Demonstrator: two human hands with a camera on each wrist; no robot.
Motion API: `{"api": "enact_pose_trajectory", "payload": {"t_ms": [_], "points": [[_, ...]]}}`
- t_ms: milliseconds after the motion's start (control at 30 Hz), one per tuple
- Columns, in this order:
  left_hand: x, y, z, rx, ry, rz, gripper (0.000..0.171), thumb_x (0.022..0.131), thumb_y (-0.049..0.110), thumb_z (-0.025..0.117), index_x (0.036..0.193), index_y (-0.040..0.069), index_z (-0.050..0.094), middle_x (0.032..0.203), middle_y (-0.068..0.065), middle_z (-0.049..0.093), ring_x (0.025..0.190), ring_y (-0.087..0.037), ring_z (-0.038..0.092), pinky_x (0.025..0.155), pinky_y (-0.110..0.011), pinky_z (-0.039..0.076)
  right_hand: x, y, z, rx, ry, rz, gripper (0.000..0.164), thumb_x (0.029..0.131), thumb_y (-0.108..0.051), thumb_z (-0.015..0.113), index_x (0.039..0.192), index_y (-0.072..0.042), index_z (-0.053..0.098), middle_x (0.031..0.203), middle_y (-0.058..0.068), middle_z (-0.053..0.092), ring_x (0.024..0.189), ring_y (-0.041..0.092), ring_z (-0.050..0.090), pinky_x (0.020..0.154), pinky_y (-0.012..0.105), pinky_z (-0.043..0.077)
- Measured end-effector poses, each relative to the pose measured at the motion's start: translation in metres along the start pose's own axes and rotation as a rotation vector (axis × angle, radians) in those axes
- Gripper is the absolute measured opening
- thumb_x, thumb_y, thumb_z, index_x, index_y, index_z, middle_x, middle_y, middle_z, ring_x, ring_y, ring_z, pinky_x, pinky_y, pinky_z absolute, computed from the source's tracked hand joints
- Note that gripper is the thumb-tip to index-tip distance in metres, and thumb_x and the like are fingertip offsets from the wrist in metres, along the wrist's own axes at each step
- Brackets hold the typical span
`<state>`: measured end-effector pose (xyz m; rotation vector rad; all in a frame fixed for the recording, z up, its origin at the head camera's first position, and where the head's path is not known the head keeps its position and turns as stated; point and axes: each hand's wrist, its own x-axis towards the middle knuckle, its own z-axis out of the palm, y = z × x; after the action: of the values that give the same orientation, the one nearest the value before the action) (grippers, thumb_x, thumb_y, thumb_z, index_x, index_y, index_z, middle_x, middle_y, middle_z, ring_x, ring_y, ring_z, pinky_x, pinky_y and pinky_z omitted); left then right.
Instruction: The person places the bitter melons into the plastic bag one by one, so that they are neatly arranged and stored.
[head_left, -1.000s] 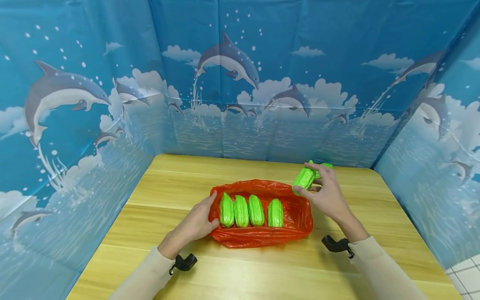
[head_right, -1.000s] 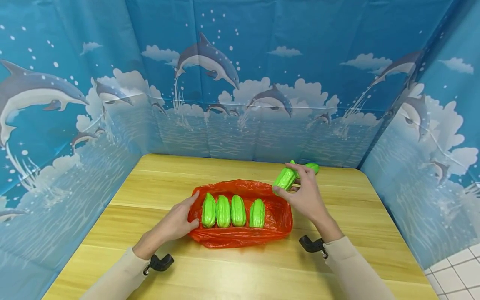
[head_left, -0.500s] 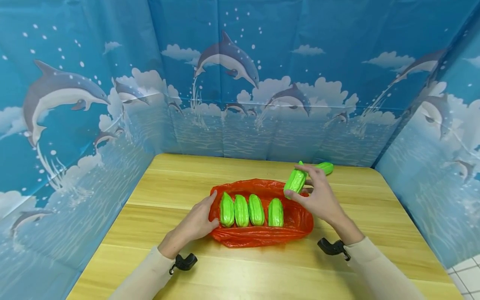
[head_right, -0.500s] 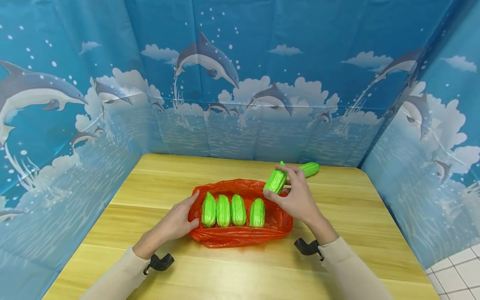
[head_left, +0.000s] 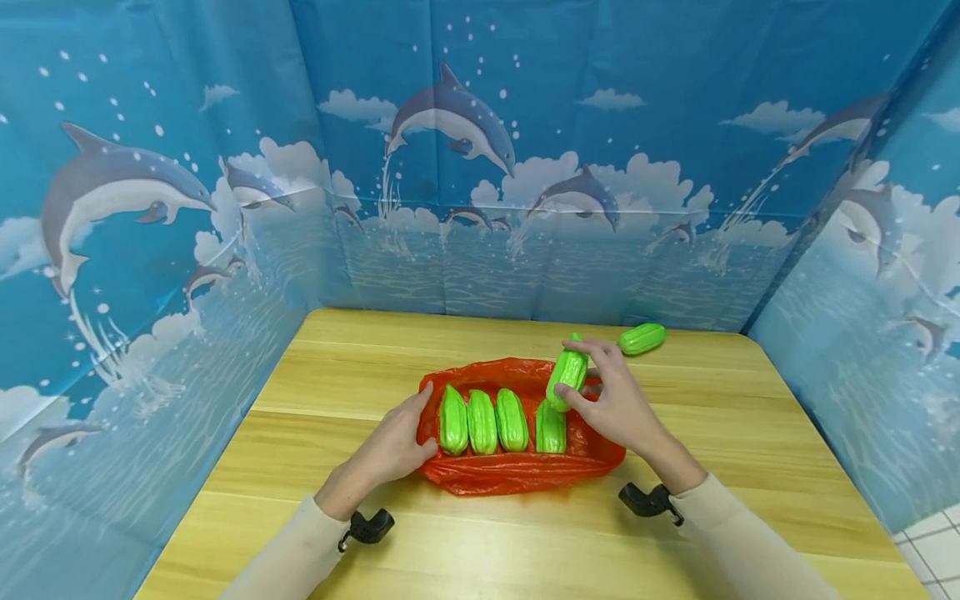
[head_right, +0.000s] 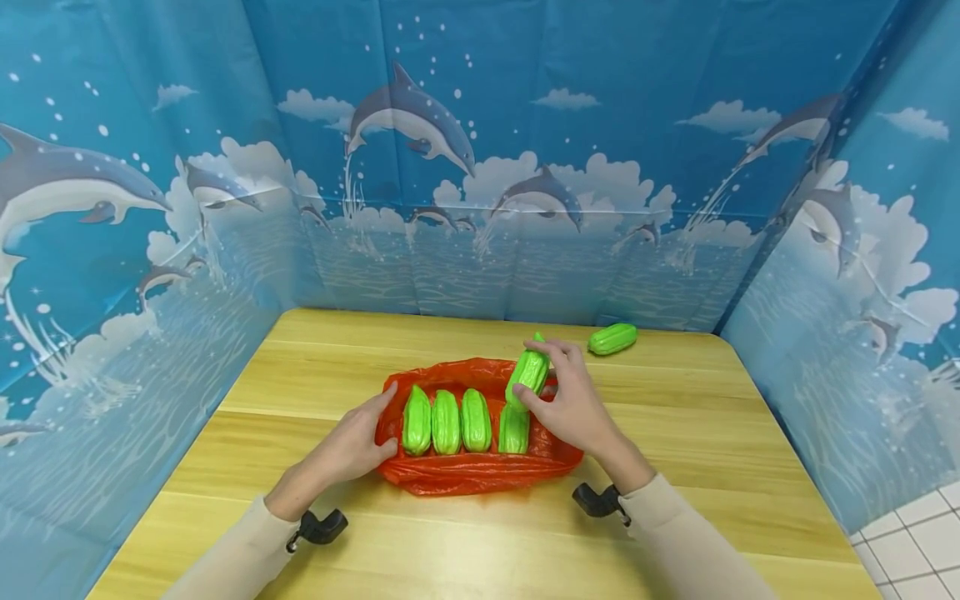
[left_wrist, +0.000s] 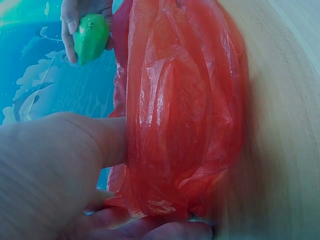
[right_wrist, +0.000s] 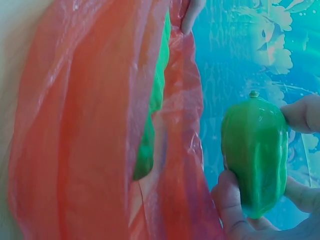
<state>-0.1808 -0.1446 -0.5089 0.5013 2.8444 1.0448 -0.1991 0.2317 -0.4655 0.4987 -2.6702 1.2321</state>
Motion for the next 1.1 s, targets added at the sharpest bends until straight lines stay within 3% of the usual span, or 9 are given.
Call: {"api": "enact_pose_trajectory", "payload": {"t_ms": [267, 667, 1100], "points": [[-0.001, 0.000, 0.000, -0.004, 0.006, -0.006, 0.097, 0.097, 0.000, 0.081, 0.181, -0.005, 0.031, 0.184, -0.029, 0.043, 0.170, -0.050, 0.047, 0.138, -0.064, 0.044, 0.000, -0.007, 0.010, 0.008, -0.029, -0.031, 0.071, 0.110, -0.029, 0.082, 0.174, -0.016, 0.052, 0.179, 0.031, 0.037, 0.133, 0.055, 0.073, 0.105, 0.064, 0.070], [0.000, -0.001, 0.000, -0.009, -0.006, -0.023, 0.096, 0.101, 0.002, 0.079, 0.182, -0.004, 0.029, 0.186, -0.028, 0.041, 0.171, -0.048, 0.045, 0.139, -0.062, 0.043, 0.001, -0.011, 0.023, 0.002, -0.059, -0.039, 0.071, 0.108, -0.030, 0.084, 0.172, -0.018, 0.055, 0.175, 0.026, 0.044, 0.133, 0.051, 0.070, 0.105, 0.064, 0.069], [0.000, -0.001, 0.001, -0.010, -0.005, -0.022, 0.097, 0.100, 0.003, 0.080, 0.183, -0.003, 0.029, 0.185, -0.028, 0.041, 0.171, -0.048, 0.046, 0.139, -0.062, 0.044, 0.001, -0.015, 0.030, -0.021, -0.099, -0.044, 0.071, 0.109, -0.034, 0.083, 0.172, -0.017, 0.055, 0.178, 0.023, 0.042, 0.130, 0.043, 0.070, 0.100, 0.052, 0.068]]}}
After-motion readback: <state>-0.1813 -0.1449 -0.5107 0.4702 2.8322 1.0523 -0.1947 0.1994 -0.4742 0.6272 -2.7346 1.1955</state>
